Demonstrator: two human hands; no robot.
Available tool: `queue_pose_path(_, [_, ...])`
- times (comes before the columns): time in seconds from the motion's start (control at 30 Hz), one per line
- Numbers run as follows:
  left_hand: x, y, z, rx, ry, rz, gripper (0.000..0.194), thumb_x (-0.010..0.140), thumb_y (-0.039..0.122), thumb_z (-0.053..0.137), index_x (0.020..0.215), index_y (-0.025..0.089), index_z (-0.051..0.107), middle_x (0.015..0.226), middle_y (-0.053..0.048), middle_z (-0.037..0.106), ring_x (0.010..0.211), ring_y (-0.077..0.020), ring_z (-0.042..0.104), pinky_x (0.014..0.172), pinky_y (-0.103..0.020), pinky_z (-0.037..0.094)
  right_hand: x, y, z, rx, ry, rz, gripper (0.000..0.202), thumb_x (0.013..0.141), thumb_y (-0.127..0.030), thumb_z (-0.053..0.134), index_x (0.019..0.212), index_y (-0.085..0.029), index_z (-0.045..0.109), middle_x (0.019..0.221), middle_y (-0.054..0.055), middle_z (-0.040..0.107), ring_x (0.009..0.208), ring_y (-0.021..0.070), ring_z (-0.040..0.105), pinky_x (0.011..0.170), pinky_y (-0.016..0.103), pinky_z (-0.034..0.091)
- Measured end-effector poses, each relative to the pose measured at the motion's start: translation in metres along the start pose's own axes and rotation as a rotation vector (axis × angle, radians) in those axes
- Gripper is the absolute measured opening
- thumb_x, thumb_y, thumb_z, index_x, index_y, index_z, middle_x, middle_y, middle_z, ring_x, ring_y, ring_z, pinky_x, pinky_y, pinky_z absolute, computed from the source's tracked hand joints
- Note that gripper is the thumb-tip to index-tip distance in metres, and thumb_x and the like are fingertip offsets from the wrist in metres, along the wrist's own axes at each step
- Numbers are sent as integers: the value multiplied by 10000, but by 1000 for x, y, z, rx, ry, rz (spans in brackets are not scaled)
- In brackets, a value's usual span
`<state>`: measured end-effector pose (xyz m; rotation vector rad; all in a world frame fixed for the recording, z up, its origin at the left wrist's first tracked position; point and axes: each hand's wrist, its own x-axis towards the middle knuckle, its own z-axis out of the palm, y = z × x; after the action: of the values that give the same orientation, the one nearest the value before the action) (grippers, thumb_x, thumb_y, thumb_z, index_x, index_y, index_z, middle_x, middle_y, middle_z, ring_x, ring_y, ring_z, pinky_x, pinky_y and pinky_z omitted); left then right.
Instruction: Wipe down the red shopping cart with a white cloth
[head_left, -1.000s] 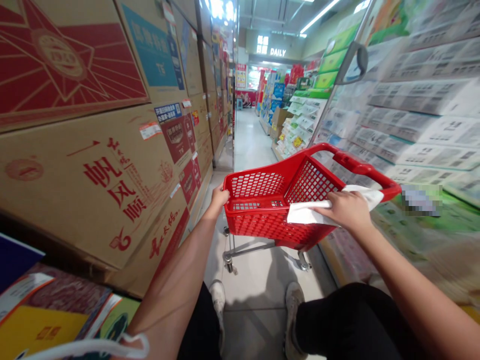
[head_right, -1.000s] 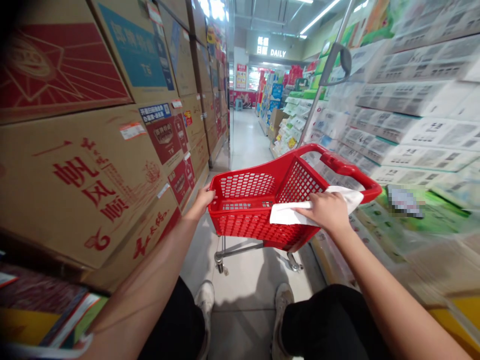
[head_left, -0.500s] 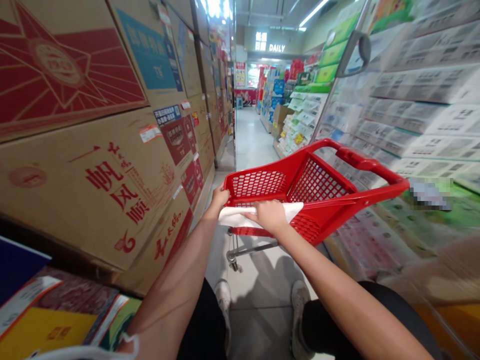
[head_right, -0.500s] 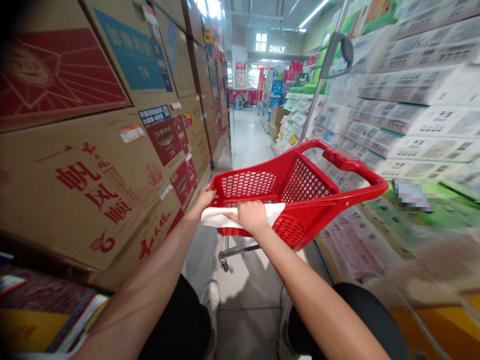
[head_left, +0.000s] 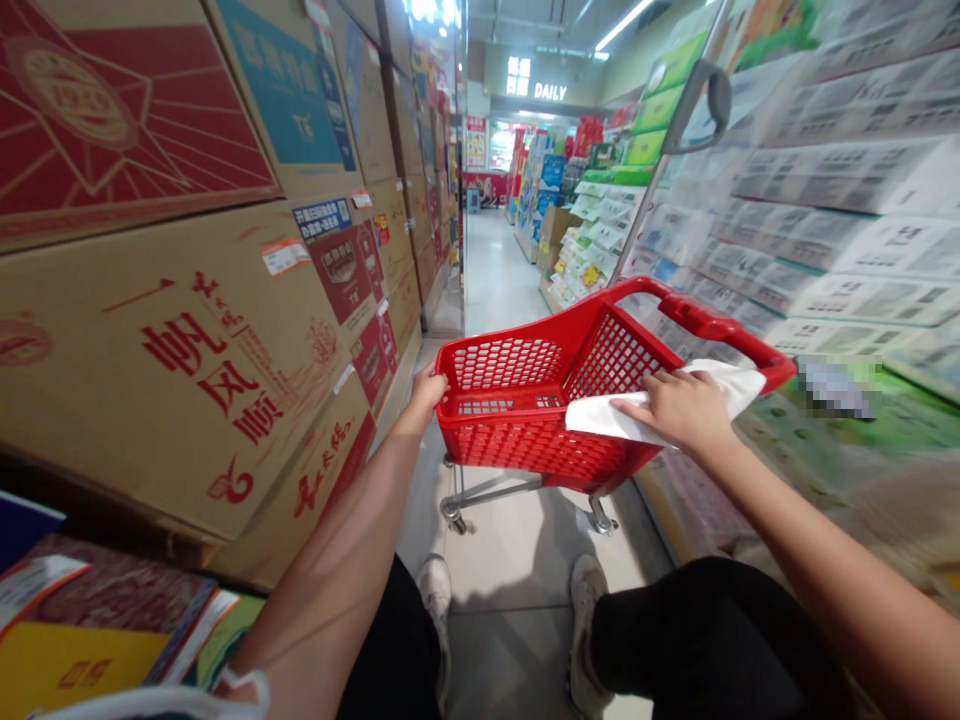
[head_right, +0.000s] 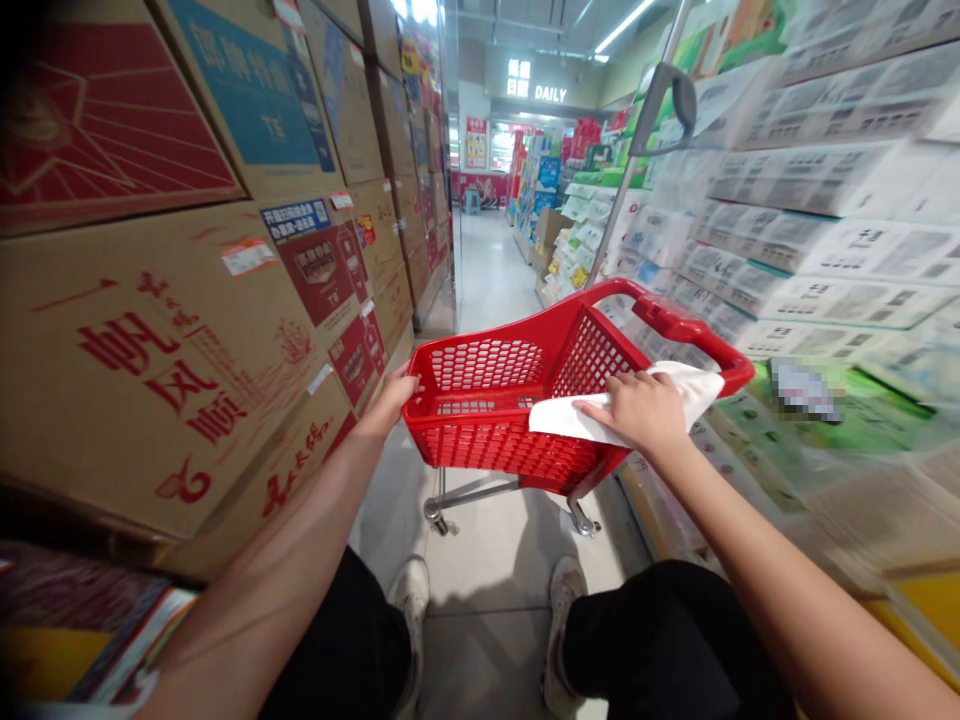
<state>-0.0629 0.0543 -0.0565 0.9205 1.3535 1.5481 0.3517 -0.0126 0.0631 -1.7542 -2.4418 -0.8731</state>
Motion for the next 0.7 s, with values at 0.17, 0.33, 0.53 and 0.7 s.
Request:
queue_pose_path(0.17, [-8,-5,14,2,26,17,575,657,193,646,1231,168,665,754,-29,708,581,-120,588,534,-209,451,22,-88,-5,168,-188,-42,844,910,-825,248,923,-133,730,855,190,743,838,293,706,778,350,406])
queue_pose_path(0.33, [-6,-6,19,15,25,19,544,659,188,642,1201,159,678,743,-29,704,623,-146,612,563,-228,471,47,-192,-26,388,-218,-158,876,882,-858,226,998,-164,748,934,185,752,893,301,716,782,343,466])
queue_pose_path(0.53, [-2,-1,14,23,-41,13,577,635,180,653,1211,160,670,772,-33,716,638,-145,626,594,-239,499,49,-190,-31,406,-188,-264,854,885,-851,245,1129,-165,691,977,176,752,928,299,718,795,332,479])
queue_pose_path(0.7, [-5,4,12,6,-78,16,586,616,160,682,1202,160,676,827,-51,735,664,-157,643,604,-247,508,27,-87,-9,183,-229,-86,837,911,-830,225,1026,-157,709,882,160,751,842,303,720,743,333,435])
